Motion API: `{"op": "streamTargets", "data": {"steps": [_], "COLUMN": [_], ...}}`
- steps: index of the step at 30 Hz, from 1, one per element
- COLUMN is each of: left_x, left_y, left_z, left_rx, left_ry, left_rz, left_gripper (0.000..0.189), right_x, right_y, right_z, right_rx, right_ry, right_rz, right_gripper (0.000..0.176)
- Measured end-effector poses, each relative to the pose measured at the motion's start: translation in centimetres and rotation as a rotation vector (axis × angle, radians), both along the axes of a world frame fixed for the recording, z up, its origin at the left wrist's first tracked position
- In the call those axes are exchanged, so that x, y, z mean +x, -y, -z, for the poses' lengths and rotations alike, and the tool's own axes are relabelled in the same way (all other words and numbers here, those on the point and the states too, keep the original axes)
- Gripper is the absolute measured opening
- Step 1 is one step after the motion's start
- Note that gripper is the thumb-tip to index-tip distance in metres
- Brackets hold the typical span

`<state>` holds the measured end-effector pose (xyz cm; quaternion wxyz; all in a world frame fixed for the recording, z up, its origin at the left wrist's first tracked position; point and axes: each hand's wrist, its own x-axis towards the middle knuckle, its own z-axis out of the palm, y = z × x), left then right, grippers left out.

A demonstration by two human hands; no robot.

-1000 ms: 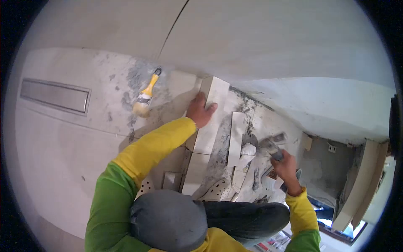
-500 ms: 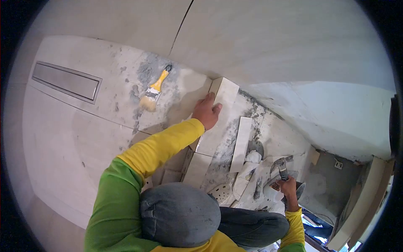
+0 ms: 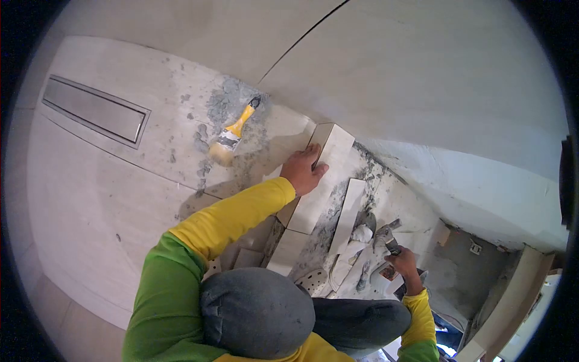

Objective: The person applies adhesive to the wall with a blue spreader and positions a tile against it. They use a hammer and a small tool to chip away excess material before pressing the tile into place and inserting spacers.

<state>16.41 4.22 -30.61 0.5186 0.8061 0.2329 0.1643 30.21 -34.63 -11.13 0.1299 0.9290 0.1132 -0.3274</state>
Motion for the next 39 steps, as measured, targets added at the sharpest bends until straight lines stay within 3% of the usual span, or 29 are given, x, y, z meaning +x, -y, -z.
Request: {"op": "streamTargets", "data": {"steps": [4,6,8,9,11,13,16,18,22,24,25,27,28,32,35,37,39], "left_x": [-0.2,-0.2,-0.6,-0.5,-0.2,-1.0,-2.7,-4.2,-5.1,-4.4,-4.5,-4.7,-4.7,-5.0,-4.8,-4.2,-3.2], "left_y": [-1.7,-2.9,-4.9,-5.2,-5.3,-6.9,-7.4,-6.1,-4.2,-4.3,-3.8,-3.4,-3.5,-4.0,-4.3,-5.6,-6.7], "left_z": [0.1,0.2,0.2,1.3,4.5,3.5,3.7,4.1,3.7,3.2,3.8,4.2,3.9,3.3,3.9,3.1,2.6], "left_rx": [-0.237,-0.282,-0.543,-0.549,-0.779,-0.759,-0.681,-1.162,-0.947,-0.595,-0.6,-1.088,-1.173,-1.252,-1.242,-1.082,-1.179], "left_ry": [-0.075,-0.106,-0.166,-0.165,0.029,-0.031,-0.127,-0.025,-0.123,-0.319,-0.328,-0.153,-0.135,-0.12,-0.113,-0.231,-0.252], "left_rz": [0.082,0.109,0.227,0.228,0.242,0.285,0.327,0.203,0.362,0.52,0.524,0.314,0.299,0.268,0.267,0.423,0.382], "left_gripper": [0.054,0.05,0.043,0.043,0.039,0.039,0.041,0.04,0.04,0.044,0.044,0.047,0.047,0.047,0.048,0.048,0.048], "right_x": [0.0,0.0,0.1,0.0,0.4,0.6,-0.5,-1.3,-2.3,-2.8,-3.1,-3.2,-3.0,-2.2,-1.6,-2.2,-2.7], "right_y": [-0.5,-1.3,-1.9,-2.0,-1.0,-1.0,-2.6,-3.7,-3.6,-4.1,-3.7,-2.9,-1.5,-0.3,0.4,-1.4,-3.3], "right_z": [0.2,0.1,-0.1,-0.2,0.4,0.4,-0.1,-0.8,-1.7,-2.3,-2.4,-2.3,-1.7,-1.3,-0.5,-1.6,-2.7], "right_rx": [-0.04,-0.119,-0.128,-0.129,-0.098,-0.064,-0.037,-0.03,0.033,0.089,0.085,0.104,0.188,0.225,0.222,0.242,0.217], "right_ry": [0.0,-0.045,-0.055,-0.066,-0.055,-0.043,-0.017,-0.041,-0.064,-0.101,-0.108,-0.102,-0.136,-0.171,-0.091,-0.102,-0.11], "right_rz": [-0.068,-0.011,0.011,0.033,-0.023,-0.079,0.022,0.157,0.097,0.313,0.32,0.369,0.379,0.391,0.254,0.335,0.367], "right_gripper": [0.042,0.042,0.043,0.044,0.044,0.044,0.042,0.04,0.04,0.037,0.037,0.033,0.028,0.027,0.028,0.028,0.028]}}
